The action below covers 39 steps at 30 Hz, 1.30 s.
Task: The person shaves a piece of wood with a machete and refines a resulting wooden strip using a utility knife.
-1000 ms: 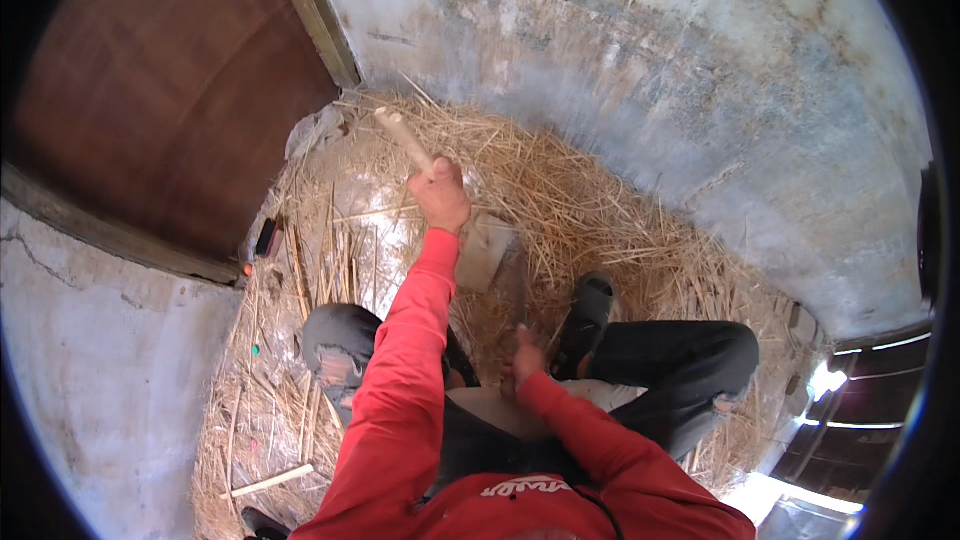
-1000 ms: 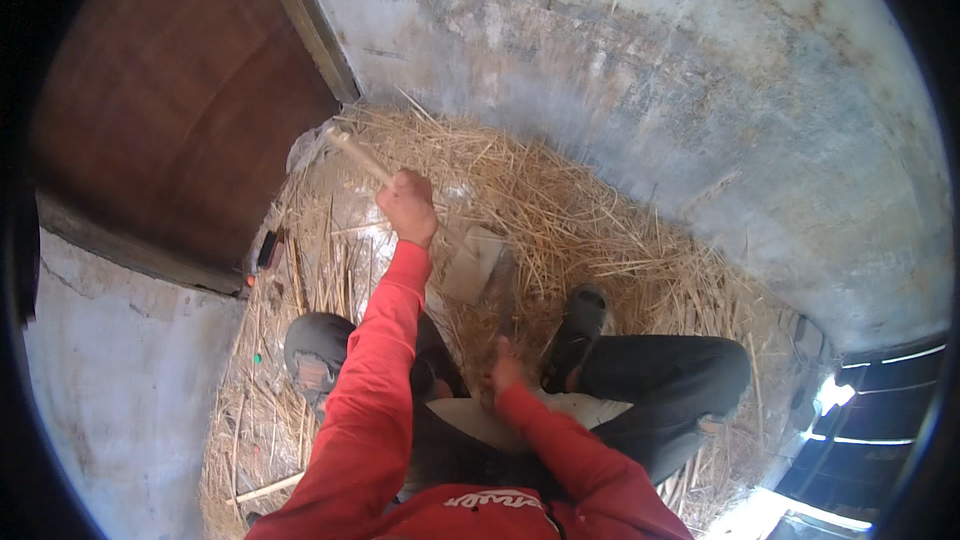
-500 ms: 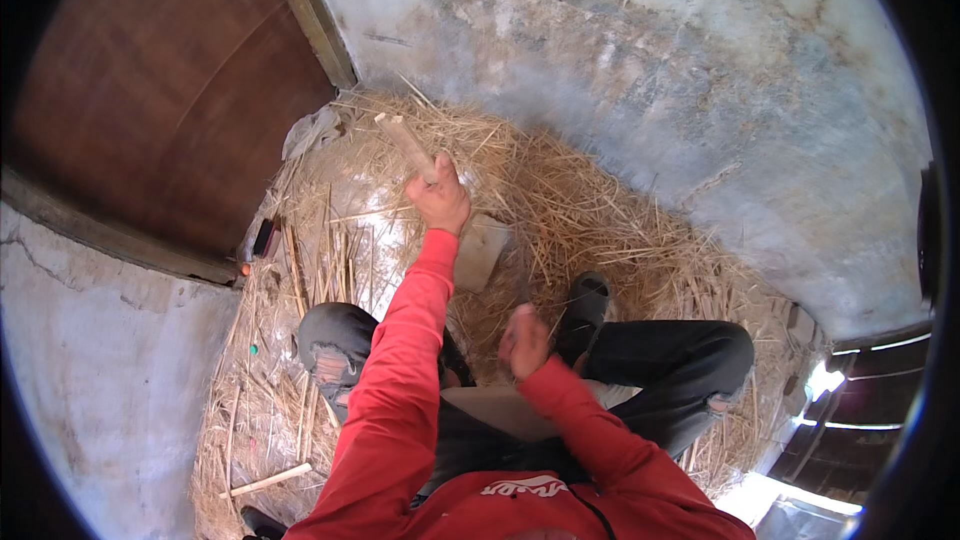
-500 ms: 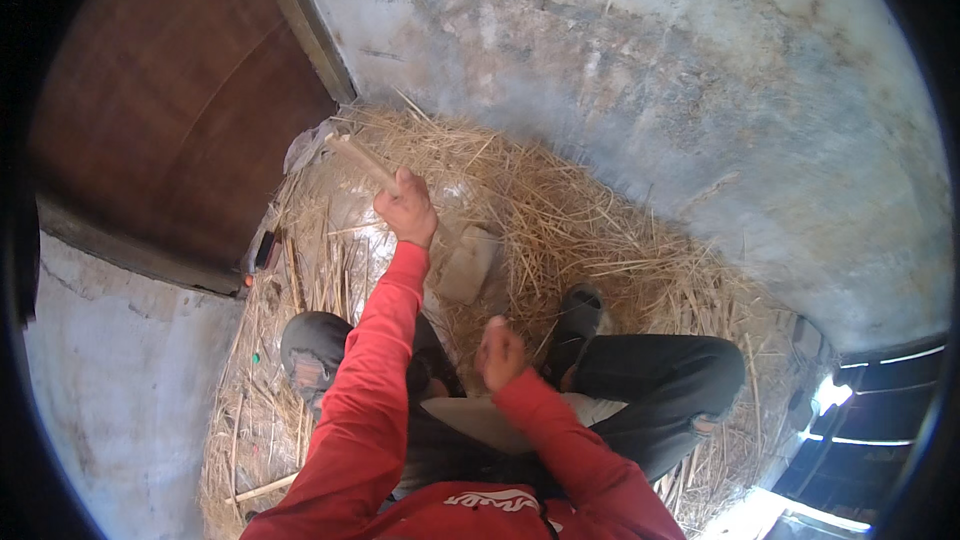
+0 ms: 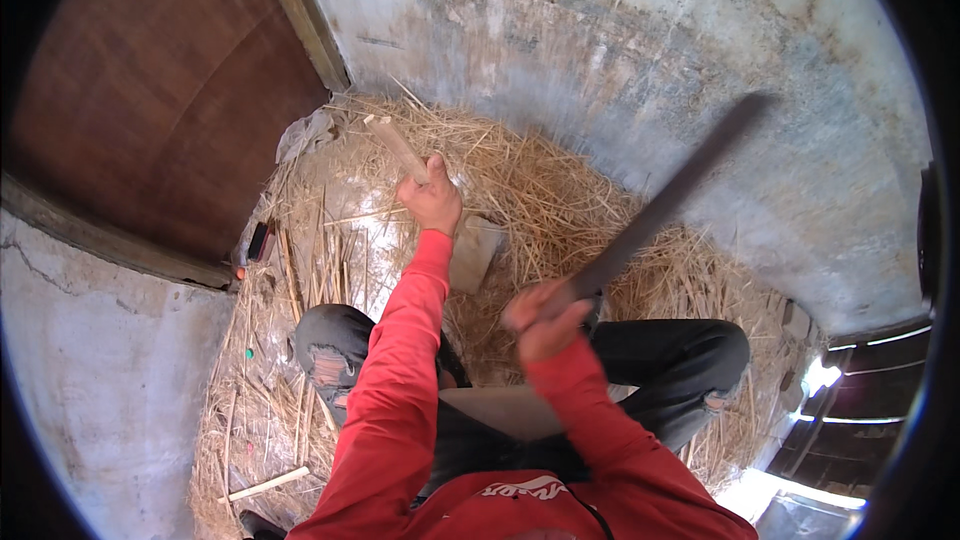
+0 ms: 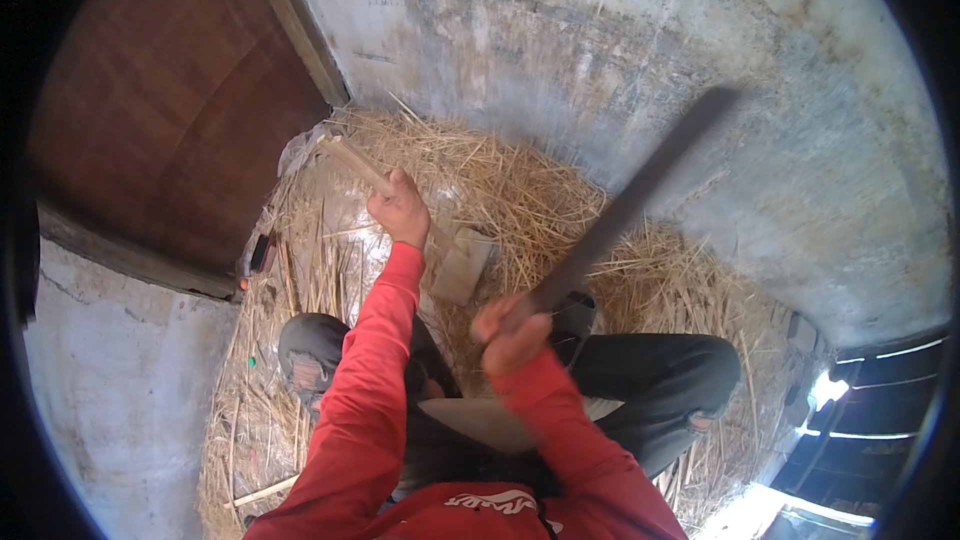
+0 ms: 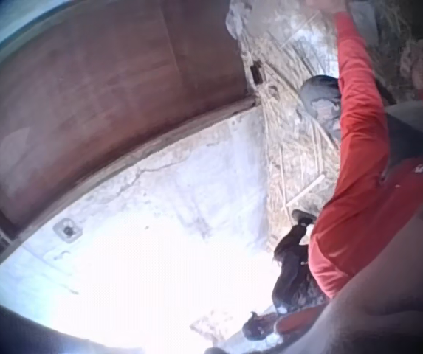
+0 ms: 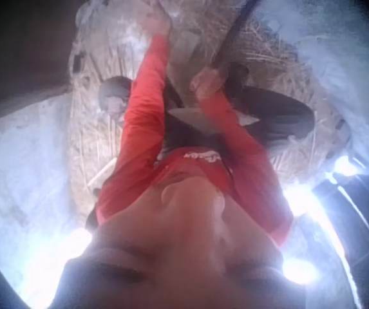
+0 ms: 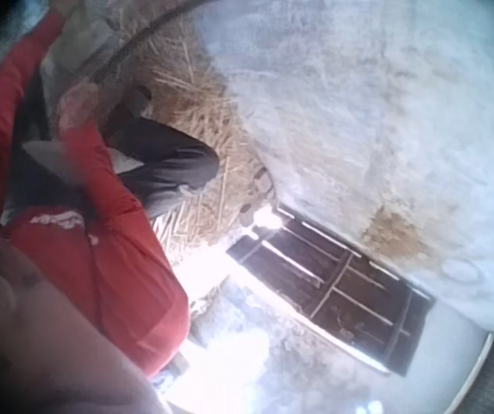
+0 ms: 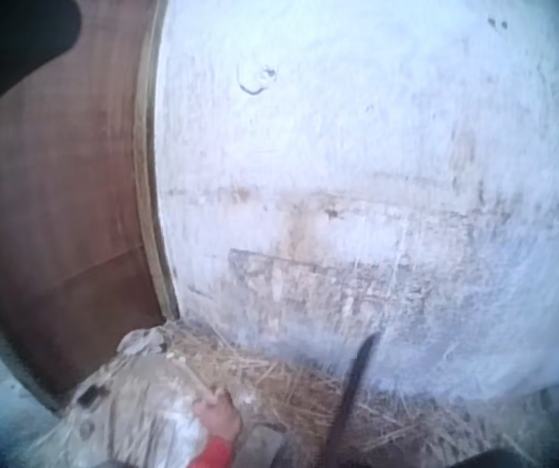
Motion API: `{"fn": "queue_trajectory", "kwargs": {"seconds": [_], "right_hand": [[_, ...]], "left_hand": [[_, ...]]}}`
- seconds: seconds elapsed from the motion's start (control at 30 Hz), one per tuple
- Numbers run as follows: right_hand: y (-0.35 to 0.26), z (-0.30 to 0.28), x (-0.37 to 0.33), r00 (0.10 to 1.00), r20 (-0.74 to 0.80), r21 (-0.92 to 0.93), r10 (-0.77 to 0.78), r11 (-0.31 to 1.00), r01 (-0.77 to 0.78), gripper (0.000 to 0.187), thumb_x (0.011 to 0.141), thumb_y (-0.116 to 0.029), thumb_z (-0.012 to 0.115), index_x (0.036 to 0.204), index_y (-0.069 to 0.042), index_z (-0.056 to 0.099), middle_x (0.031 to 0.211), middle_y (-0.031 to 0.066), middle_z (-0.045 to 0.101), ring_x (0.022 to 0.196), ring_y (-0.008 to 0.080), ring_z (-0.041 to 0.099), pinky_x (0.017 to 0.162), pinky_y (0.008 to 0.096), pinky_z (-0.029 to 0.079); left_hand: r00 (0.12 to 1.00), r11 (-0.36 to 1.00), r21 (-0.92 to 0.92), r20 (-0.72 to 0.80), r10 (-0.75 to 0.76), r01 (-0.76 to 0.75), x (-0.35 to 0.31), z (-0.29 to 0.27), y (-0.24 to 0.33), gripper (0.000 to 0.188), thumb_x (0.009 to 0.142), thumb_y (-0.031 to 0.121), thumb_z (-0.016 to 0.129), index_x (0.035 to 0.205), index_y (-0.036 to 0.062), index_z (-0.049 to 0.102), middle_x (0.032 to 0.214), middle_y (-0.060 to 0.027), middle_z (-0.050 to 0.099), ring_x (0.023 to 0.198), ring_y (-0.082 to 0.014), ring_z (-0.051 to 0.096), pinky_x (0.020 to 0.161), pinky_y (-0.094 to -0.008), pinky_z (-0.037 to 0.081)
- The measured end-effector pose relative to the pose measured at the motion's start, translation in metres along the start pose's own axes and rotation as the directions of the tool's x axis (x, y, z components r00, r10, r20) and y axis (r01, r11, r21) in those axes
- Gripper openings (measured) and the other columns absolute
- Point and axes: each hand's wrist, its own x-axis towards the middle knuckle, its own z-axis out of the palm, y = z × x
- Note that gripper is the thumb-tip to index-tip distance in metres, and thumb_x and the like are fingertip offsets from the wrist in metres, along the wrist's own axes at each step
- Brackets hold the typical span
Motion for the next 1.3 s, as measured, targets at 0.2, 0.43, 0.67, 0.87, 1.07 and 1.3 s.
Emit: {"fn": "queue_trajectory", "kwargs": {"seconds": [0.2,0.43,0.67,0.87,1.07,1.3], "right_hand": [[0.047,-0.065,-0.022,0.658,-0.38,-0.205,0.651,0.634,-0.746,0.067,0.091,-0.073,0.045,0.079,-0.008,0.049,0.054,0.0004,0.039,0.04,0.0141,0.039,0.039,0.0306,0.037],[-0.079,0.02,0.058,0.995,-0.07,-0.082,0.07,0.994,-0.076,0.062,0.098,-0.063,0.04,0.081,-0.004,0.049,0.056,0.0021,0.041,0.045,0.0148,0.043,0.044,0.03,0.038],[0.08,-0.1,-0.085,0.736,-0.269,-0.427,0.621,0.608,-0.669,0.056,0.098,-0.062,0.044,0.075,-0.011,0.045,0.057,-0.0003,0.04,0.043,0.0116,0.04,0.041,0.0294,0.034],[0.012,-0.05,-0.042,0.734,-0.286,-0.271,0.616,0.682,-0.679,0.053,0.1,-0.057,0.046,0.077,-0.009,0.047,0.057,0.0006,0.041,0.044,0.0114,0.041,0.041,0.0276,0.035],[-0.054,0.019,0.0,0.958,0.025,-0.159,0.284,0.948,-0.277,0.048,0.103,-0.05,0.04,0.084,-0.007,0.047,0.059,0.0018,0.043,0.046,0.0105,0.044,0.044,0.0274,0.039],[0.084,-0.059,-0.058,0.925,-0.081,-0.484,0.371,0.796,-0.362,0.056,0.099,-0.06,0.043,0.08,-0.007,0.049,0.058,0.0015,0.044,0.047,0.0128,0.045,0.045,0.0283,0.035]], "left_hand": [[0.981,0.987,0.03,-0.121,-0.153,0.157,0.017,-0.008,-0.004,0.064,0.098,0.046,0.058,0.059,-0.0038,0.051,0.05,-0.0076,0.047,0.049,-0.0153,0.045,0.049,-0.0392,0.036],[0.981,0.983,0.036,-0.084,-0.175,0.179,0.012,-0.013,0.005,0.066,0.1,0.046,0.054,0.058,-0.0044,0.05,0.048,-0.0077,0.045,0.047,-0.0158,0.043,0.049,-0.0381,0.036],[0.965,0.966,0.028,-0.07,-0.254,0.256,0.0,-0.006,0.018,0.064,0.103,0.04,0.051,0.057,-0.0053,0.052,0.048,-0.0078,0.048,0.047,-0.0147,0.047,0.048,-0.0368,0.037],[0.972,0.971,-0.048,-0.029,-0.234,0.233,-0.016,-0.006,0.025,0.06,0.104,0.034,0.049,0.056,-0.003,0.053,0.047,-0.0062,0.049,0.043,-0.0152,0.046,0.046,-0.0356,0.037],[1.0,0.992,0.129,0.002,-0.001,0.001,-0.012,-0.007,0.015,0.061,0.101,0.039,0.054,0.056,-0.0017,0.053,0.044,-0.0103,0.045,0.041,-0.0234,0.045,0.047,-0.0408,0.036],[0.995,0.992,0.102,0.057,-0.079,0.073,-0.016,0.0,0.016,0.056,0.101,0.034,0.054,0.058,-0.0001,0.052,0.049,-0.0059,0.046,0.046,-0.0173,0.043,0.047,-0.0362,0.034]]}}
